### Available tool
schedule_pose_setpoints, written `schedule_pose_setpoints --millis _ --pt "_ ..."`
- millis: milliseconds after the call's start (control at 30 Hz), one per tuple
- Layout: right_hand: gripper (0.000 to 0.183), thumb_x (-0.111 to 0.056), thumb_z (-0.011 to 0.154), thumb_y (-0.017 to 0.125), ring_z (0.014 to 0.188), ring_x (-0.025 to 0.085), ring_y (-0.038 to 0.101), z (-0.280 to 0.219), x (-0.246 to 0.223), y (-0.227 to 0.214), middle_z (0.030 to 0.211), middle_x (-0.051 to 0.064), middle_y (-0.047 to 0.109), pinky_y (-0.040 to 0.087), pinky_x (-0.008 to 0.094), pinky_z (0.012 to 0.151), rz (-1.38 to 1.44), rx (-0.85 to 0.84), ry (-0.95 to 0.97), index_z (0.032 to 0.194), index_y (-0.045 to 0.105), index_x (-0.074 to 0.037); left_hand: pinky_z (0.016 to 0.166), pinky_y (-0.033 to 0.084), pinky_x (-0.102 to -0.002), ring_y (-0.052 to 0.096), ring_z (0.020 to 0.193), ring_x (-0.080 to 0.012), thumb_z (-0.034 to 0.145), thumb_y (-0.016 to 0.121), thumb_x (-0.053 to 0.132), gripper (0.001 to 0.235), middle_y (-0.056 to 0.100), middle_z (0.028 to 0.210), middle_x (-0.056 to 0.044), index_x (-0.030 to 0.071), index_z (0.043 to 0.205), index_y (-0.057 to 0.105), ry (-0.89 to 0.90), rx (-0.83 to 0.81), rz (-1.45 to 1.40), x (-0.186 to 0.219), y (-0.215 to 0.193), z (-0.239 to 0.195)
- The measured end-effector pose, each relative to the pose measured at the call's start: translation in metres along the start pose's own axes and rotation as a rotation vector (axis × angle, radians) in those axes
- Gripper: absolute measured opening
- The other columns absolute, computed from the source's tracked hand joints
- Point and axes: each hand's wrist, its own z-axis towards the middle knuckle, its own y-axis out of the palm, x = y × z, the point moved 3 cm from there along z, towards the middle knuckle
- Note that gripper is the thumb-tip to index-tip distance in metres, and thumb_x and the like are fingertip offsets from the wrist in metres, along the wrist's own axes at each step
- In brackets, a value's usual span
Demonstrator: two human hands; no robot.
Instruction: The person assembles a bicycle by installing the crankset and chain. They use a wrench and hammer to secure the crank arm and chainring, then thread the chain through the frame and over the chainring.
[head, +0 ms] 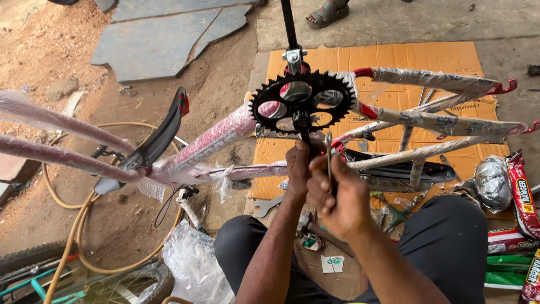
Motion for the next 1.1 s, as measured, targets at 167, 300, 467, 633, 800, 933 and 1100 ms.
schedule_pose_setpoints --millis 167,300,467,633,800,933,1100 --pt "0.044 -0.042 0.107 0.054 0.044 0.006 0.036 0.043 -0.014 -0.04 0.061 -0.005 0.04 0.034 0.023 0.039 0.021 -0.174 0.133 0.102 0.069 0.0 0.058 0.045 -0.025 0.057 0.065 -0.01 0.116 0.036 0.052 0.063 0.064 0.076 -0.003 0.001 0.096 0.067 -0.239 0.024 0.031 0.017 0.009 0.003" --pt "0.044 -0.042 0.105 0.056 0.044 0.007 0.038 0.058 -0.025 -0.043 0.06 -0.004 0.04 0.034 0.024 0.039 -0.141 -0.132 0.128 0.098 0.069 0.0 0.064 0.048 -0.026 0.06 0.073 -0.0104 0.114 0.036 0.052 0.061 0.066 0.081 -0.003 0.002 0.095 0.066 -0.283 0.057 -0.004 0.012 0.008 0.0" --pt "0.041 -0.04 0.105 0.062 0.045 0.01 0.039 0.068 -0.039 -0.048 0.06 -0.001 0.042 0.035 0.026 0.043 -0.299 -0.237 0.188 0.097 0.067 0.0 0.058 0.041 -0.021 0.053 0.065 -0.0061 0.116 0.037 0.05 0.057 0.06 0.075 0.001 0.004 0.097 0.065 -0.318 0.053 -0.087 0.001 0.002 -0.006" --pt "0.038 -0.039 0.104 0.06 0.046 0.007 0.035 0.062 -0.027 -0.049 0.061 -0.004 0.038 0.032 0.024 0.042 -0.231 -0.216 0.098 0.104 0.067 -0.002 0.059 0.044 -0.025 0.058 0.067 -0.0083 0.116 0.038 0.049 0.06 0.065 0.076 -0.002 0.004 0.085 0.063 -0.191 0.068 0.032 0.006 0.006 -0.001" --pt "0.034 -0.037 0.111 0.059 0.048 0.006 0.034 0.048 -0.019 -0.033 0.065 -0.005 0.033 0.032 0.024 0.042 -0.151 -0.245 0.014 0.096 0.06 -0.006 0.058 0.043 -0.025 0.056 0.066 -0.0076 0.114 0.039 0.048 0.06 0.063 0.074 -0.001 0.003 0.086 0.066 -0.152 0.094 0.133 0.002 0.003 -0.003" --pt "0.032 -0.035 0.109 0.058 0.048 0.007 0.032 0.041 -0.011 -0.019 0.065 -0.006 0.032 0.031 0.023 0.042 -0.008 -0.165 0.049 0.092 0.058 -0.008 0.056 0.045 -0.025 0.057 0.063 -0.0087 0.116 0.039 0.047 0.059 0.064 0.072 -0.001 0.005 0.086 0.067 -0.14 0.066 0.079 -0.02 -0.01 -0.012" --pt "0.03 -0.034 0.104 0.057 0.046 0.006 0.032 0.03 0.004 0.003 0.062 -0.006 0.033 0.031 0.022 0.042 0.13 0.004 0.06 0.097 0.062 -0.005 0.072 0.052 -0.027 0.063 0.069 -0.0125 0.115 0.047 0.035 0.043 0.064 0.074 -0.005 0.001 0.099 0.069 -0.168 0.077 -0.348 -0.064 -0.021 -0.022"
